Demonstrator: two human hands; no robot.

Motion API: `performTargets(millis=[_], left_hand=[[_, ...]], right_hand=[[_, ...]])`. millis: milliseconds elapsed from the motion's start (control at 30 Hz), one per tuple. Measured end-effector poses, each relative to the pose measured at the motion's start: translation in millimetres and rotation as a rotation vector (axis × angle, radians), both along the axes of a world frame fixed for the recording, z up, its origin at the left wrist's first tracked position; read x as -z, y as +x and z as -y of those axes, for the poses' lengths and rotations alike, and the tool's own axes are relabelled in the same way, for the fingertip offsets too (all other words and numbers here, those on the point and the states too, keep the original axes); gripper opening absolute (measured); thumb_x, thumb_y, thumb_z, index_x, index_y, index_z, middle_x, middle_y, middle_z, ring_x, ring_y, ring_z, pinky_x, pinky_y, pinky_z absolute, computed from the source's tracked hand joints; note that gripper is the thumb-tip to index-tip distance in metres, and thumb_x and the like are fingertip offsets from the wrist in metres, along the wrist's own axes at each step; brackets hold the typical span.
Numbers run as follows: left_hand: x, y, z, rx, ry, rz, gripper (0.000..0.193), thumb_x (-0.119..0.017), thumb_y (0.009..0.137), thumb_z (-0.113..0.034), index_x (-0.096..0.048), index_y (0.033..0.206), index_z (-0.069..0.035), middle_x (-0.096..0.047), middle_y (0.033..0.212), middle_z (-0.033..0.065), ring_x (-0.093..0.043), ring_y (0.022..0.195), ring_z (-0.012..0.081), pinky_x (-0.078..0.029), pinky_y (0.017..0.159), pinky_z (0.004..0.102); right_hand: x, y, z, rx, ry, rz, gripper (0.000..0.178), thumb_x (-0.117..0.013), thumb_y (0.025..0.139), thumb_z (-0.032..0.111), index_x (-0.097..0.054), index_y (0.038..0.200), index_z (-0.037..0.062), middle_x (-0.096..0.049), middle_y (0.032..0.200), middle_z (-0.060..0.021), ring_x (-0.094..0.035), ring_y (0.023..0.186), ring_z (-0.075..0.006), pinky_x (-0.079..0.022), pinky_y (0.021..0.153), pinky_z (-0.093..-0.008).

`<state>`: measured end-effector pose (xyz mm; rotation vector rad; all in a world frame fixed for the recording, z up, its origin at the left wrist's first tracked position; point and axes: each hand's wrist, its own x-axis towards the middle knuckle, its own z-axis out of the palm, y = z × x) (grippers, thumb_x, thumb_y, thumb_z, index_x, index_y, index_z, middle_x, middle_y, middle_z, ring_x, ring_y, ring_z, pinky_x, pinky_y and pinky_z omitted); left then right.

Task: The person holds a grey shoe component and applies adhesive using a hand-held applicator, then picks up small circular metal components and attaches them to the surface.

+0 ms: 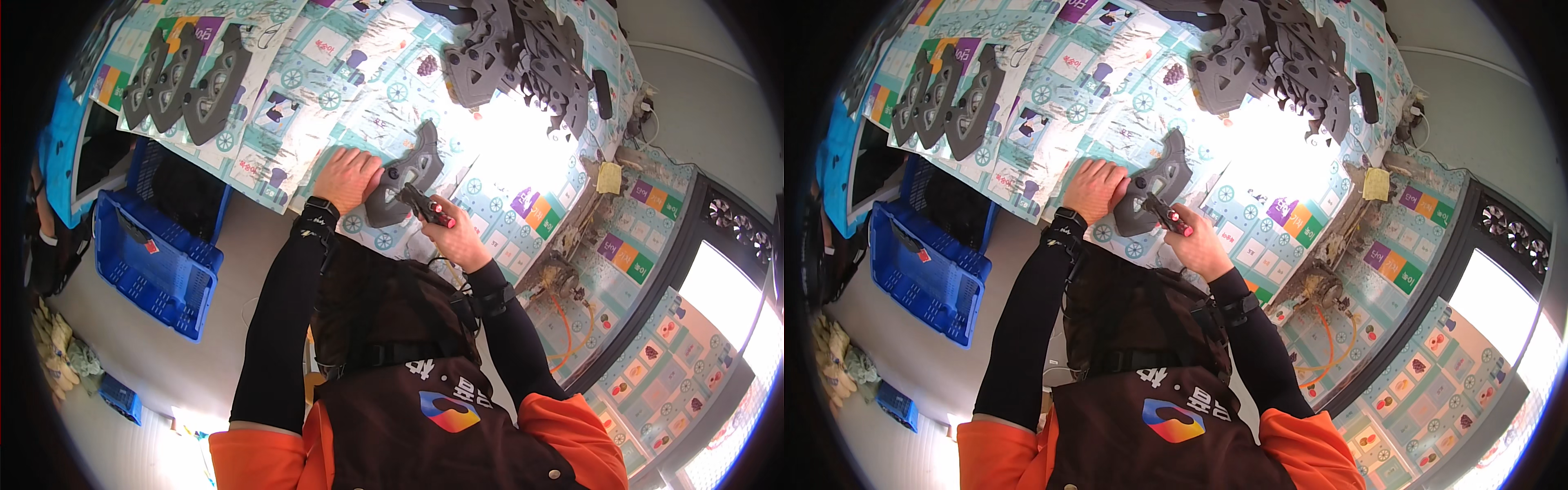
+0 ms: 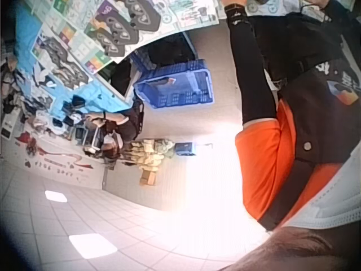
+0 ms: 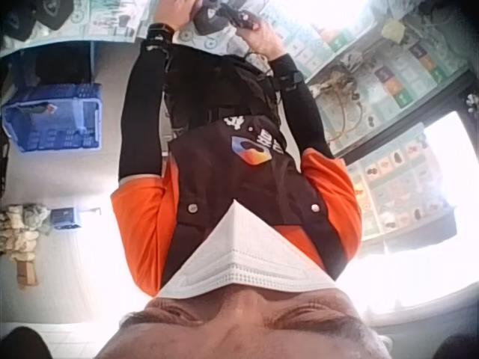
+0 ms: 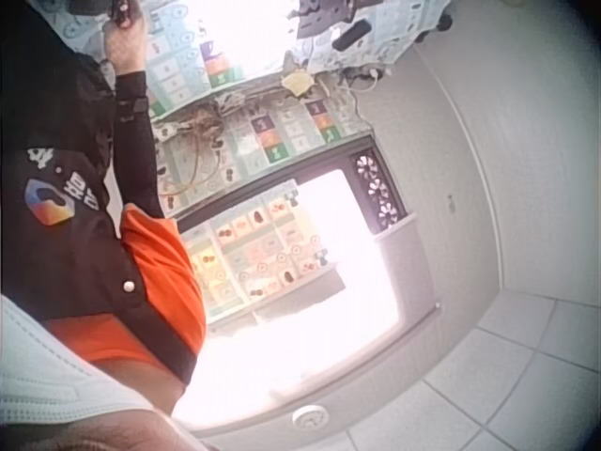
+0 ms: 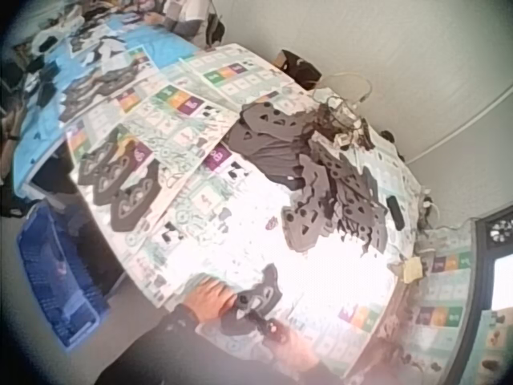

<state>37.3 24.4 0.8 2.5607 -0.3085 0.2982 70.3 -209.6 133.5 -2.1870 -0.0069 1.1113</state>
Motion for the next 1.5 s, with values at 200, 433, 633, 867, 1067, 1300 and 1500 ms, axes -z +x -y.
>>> performTargets(millis=[200,433,633,867,1067,1300,1500], left_hand=[[0.8,-0.6,-0.4,-0.001,0.004,-0.017,0.015,-0.066,0.096,-0.025,-0.058,0.096,-0.012,-0.065,0.090,0.0034,-0.062,0.091,0.0221,-0.047,0.082,0.0379],[0.6,1.0,0.4,-0.002,-0.022,-0.034,0.014,-0.066,0.095,-0.023,-0.059,0.097,-0.012,-0.065,0.089,0.0042,-0.062,0.092,0.0236,-0.047,0.084,0.0385],[0.5,-0.7,-0.1,-0.004,-0.028,-0.030,0.013,-0.067,0.095,-0.023,-0.059,0.096,-0.012,-0.066,0.090,0.0042,-0.062,0.091,0.0238,-0.047,0.084,0.0386],[7.9,-6.9,0.6,-0.002,-0.017,-0.019,0.013,-0.067,0.094,-0.022,-0.059,0.097,-0.011,-0.066,0.089,0.0045,-0.062,0.090,0.0238,-0.047,0.084,0.0385],[4.5,1.3,2.8,0.010,0.000,-0.019,0.014,-0.067,0.095,-0.022,-0.060,0.097,-0.011,-0.065,0.088,0.0047,-0.061,0.089,0.0237,-0.047,0.084,0.0382],[-2.2,0.1,-5.6,0.018,0.007,0.015,0.014,-0.067,0.095,-0.022,-0.059,0.096,-0.011,-0.064,0.087,0.0052,-0.061,0.088,0.0242,-0.047,0.082,0.0396],[5.1,-7.2,6.3,0.013,-0.082,-0.165,0.019,-0.066,0.094,-0.030,-0.060,0.094,-0.011,-0.061,0.090,0.0134,-0.059,0.090,0.0355,-0.047,0.080,0.0488]], right_hand=[[-0.3,-1.3,-6.1,0.013,0.043,0.030,0.049,-0.066,0.081,0.014,-0.061,0.125,-0.0050,-0.070,0.098,-0.0250,-0.070,0.093,-0.0371,-0.052,0.085,-0.0419],[-2.3,1.3,-11.4,0.003,0.089,0.030,0.045,-0.067,0.083,0.013,-0.061,0.124,-0.0042,-0.067,0.092,-0.0250,-0.067,0.085,-0.0372,-0.051,0.081,-0.0416],[-6.5,-1.1,-17.0,-0.015,0.103,0.044,0.033,-0.063,0.080,0.009,-0.062,0.112,-0.0019,-0.061,0.081,-0.0231,-0.061,0.076,-0.0412,-0.049,0.073,-0.0437],[-0.1,-7.1,-15.1,-0.053,0.118,0.019,0.023,-0.058,0.078,0.007,-0.062,0.099,-0.0016,-0.061,0.079,-0.0234,-0.059,0.075,-0.0444,-0.049,0.072,-0.0452],[1.3,-5.3,-8.9,-0.077,0.119,0.025,0.026,-0.059,0.077,0.008,-0.063,0.100,-0.0012,-0.064,0.082,-0.0262,-0.062,0.081,-0.0469,-0.049,0.075,-0.0477],[-11.0,-3.2,-10.1,-0.085,0.075,-0.119,0.032,-0.063,0.079,0.010,-0.066,0.109,-0.0004,-0.066,0.085,-0.0245,-0.065,0.079,-0.0416,-0.051,0.076,-0.0439],[-21.9,-7.1,55.6,0.176,0.202,-0.074,0.036,-0.070,0.088,0.008,-0.063,0.123,0.0025,-0.073,0.094,-0.0023,-0.061,0.070,-0.0074,-0.047,0.056,-0.0271]])
